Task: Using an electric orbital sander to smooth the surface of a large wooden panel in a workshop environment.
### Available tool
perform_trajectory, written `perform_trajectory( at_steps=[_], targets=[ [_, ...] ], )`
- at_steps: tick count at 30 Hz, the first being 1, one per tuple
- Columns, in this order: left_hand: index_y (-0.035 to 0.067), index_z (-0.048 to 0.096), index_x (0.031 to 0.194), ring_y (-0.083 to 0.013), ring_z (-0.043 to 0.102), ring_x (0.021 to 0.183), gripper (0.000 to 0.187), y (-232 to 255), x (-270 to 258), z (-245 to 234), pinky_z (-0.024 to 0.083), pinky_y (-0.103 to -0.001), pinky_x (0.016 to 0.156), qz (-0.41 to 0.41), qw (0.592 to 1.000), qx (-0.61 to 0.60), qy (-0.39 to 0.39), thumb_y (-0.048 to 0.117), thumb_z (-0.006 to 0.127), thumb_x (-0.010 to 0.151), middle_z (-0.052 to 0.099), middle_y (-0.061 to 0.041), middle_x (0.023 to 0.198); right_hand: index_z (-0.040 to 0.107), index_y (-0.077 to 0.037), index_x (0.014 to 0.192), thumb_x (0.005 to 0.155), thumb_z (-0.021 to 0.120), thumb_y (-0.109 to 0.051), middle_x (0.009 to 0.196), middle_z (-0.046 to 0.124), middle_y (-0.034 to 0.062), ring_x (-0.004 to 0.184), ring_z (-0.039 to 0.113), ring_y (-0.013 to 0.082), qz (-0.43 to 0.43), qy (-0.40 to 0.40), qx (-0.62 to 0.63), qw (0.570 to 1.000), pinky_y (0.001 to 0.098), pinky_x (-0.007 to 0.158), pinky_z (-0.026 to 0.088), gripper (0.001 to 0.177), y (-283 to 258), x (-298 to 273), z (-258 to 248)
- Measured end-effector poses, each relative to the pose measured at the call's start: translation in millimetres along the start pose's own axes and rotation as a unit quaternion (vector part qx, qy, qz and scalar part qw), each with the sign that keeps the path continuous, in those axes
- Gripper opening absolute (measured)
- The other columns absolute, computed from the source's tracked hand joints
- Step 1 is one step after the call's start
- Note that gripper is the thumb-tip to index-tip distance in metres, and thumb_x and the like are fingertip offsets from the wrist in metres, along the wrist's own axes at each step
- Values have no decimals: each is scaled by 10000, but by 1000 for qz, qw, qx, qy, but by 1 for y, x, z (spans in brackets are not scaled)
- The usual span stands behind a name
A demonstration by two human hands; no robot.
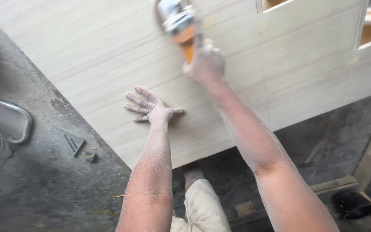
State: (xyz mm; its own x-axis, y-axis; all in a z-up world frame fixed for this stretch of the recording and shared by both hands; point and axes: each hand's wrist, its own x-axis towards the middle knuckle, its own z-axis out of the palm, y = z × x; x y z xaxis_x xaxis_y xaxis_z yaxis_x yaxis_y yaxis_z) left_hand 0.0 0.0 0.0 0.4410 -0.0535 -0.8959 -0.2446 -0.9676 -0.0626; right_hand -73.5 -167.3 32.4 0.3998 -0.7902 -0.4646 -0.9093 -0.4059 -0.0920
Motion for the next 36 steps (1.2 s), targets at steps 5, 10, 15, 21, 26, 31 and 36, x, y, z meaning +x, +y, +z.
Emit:
perform_trajectory(
  at_steps=[5,10,15,21,26,31,36],
  targets=[
    [71,-344,1560,-618,-388,1371,1775,5,-7,-6,-92,-863,1054,-2,1000,11,-2,375,1070,532,-447,-330,1516,302,-145,1550,759,726,-238,749,613,107,614,710,357,-99,-16,-23,995,498,465,571,902,12,-13,4],
    [132,-403,1519,-539,-402,1408,1858,8,9,6,-47,-810,1133,-96,993,64,-7,585,1047,449,-478,-243,1540,74,-205,1652,772,794,-453,967,642,137,738,683,365,9,41,-61,997,493,563,563,1163,102,-6,34],
    [134,-399,1525,-553,-405,1399,1860,5,16,9,-42,-825,1115,-83,995,61,-10,591,1044,443,-480,-264,1528,-28,-226,1632,741,689,-222,908,709,123,825,689,456,135,51,64,987,540,758,586,1143,112,7,8],
    [145,-394,1531,-555,-422,1388,1866,0,18,13,-45,-834,1108,-67,997,45,-2,577,1064,448,-488,-265,1522,-79,-233,1601,769,662,-215,997,718,194,912,666,495,227,56,91,968,522,901,557,1115,126,-1,5],
    [148,-402,1525,-544,-415,1403,1858,5,12,5,-26,-821,1121,-76,995,60,-8,582,1054,456,-492,-249,1528,-12,-187,1633,760,716,-329,1051,694,182,849,684,454,112,65,43,991,540,742,564,1145,80,-23,47],
    [121,-387,1530,-552,-392,1417,1862,9,7,6,-1,-830,1121,-74,995,67,11,594,1058,454,-471,-263,1541,455,-164,1380,671,819,-504,920,602,123,659,683,347,-36,52,-15,998,477,504,551,866,11,-23,63],
    [131,-393,1527,-536,-414,1413,1869,7,13,11,-23,-818,1134,-78,996,38,23,542,1082,454,-492,-244,1530,-21,-284,1653,762,749,-258,859,537,75,586,645,280,-109,35,-71,991,454,459,538,1178,14,-16,50]
  ],
)
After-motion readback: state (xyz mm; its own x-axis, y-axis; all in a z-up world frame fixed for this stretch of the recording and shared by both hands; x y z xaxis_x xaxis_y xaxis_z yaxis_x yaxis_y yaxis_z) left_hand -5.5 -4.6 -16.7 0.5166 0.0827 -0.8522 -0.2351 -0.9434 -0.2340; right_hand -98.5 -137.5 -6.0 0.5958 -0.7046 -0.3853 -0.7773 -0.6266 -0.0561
